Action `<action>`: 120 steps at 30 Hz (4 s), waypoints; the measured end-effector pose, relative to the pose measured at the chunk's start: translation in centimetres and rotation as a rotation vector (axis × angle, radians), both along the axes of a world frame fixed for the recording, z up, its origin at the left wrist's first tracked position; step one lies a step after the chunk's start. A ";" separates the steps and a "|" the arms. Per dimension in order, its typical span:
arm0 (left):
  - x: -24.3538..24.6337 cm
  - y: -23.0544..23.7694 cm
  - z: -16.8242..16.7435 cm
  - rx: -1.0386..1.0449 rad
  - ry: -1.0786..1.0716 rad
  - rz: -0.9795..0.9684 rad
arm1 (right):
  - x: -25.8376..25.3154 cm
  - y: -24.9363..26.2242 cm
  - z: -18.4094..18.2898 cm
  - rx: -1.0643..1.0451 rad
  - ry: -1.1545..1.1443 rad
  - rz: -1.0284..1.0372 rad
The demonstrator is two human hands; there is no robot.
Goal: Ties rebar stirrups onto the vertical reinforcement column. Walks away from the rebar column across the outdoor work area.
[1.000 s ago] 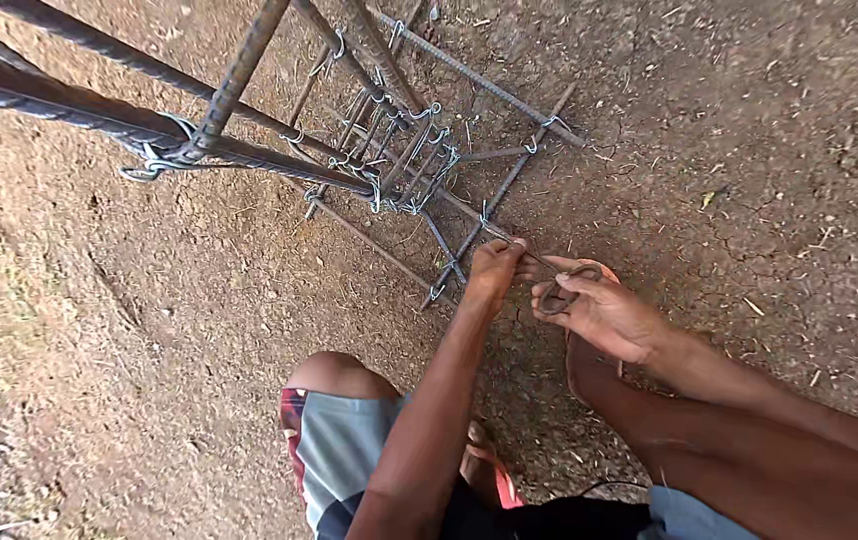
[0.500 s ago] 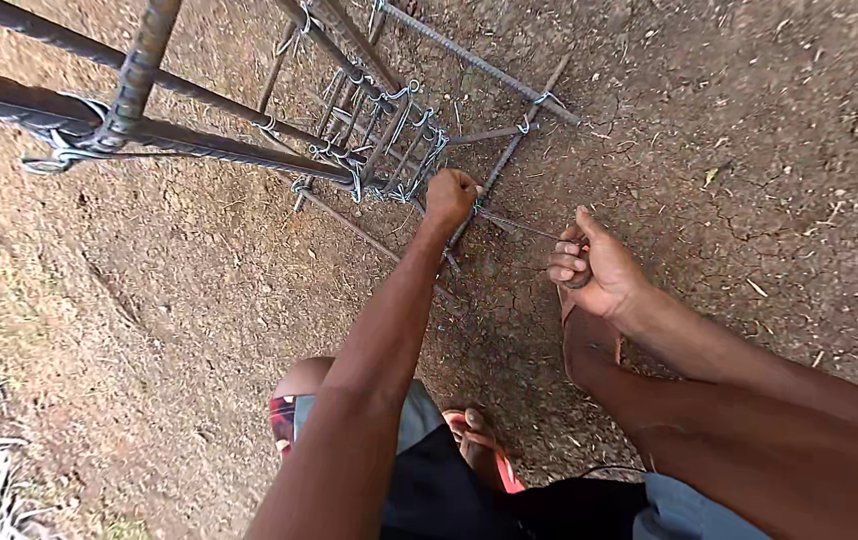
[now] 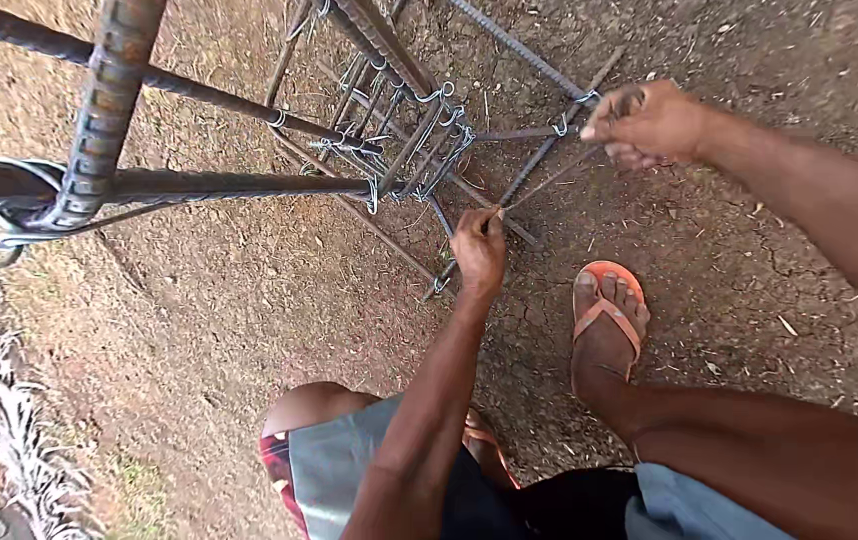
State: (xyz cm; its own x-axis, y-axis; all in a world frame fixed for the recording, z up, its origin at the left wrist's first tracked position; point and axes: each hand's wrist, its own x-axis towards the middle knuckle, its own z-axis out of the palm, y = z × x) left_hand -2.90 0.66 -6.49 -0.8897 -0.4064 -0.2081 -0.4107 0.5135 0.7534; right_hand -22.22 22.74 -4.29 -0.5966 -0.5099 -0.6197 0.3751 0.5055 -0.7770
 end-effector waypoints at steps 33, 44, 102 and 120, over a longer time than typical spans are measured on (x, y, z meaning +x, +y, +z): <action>-3.6 6.3 2.5 1.309 -0.119 1.072 | -2.9 -9.9 3.9 -0.227 1.412 0.429; -1.6 3.7 1.7 1.275 -0.245 0.804 | -0.3 -1.0 5.9 0.188 0.640 0.400; 1.8 -2.1 -1.0 0.239 -0.073 0.014 | 8.2 2.4 1.0 0.106 -0.461 -0.740; -3.1 -1.9 -0.9 -0.154 -0.121 -0.239 | -7.6 -7.6 1.4 0.146 0.146 0.263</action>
State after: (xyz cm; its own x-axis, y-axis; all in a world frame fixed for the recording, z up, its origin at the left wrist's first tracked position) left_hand -5.99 -1.29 -7.39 -0.9365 -0.2232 -0.2706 -0.3463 0.7112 0.6118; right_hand -29.86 15.17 -2.91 -0.5442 -0.5702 -0.6154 0.1070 0.6804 -0.7250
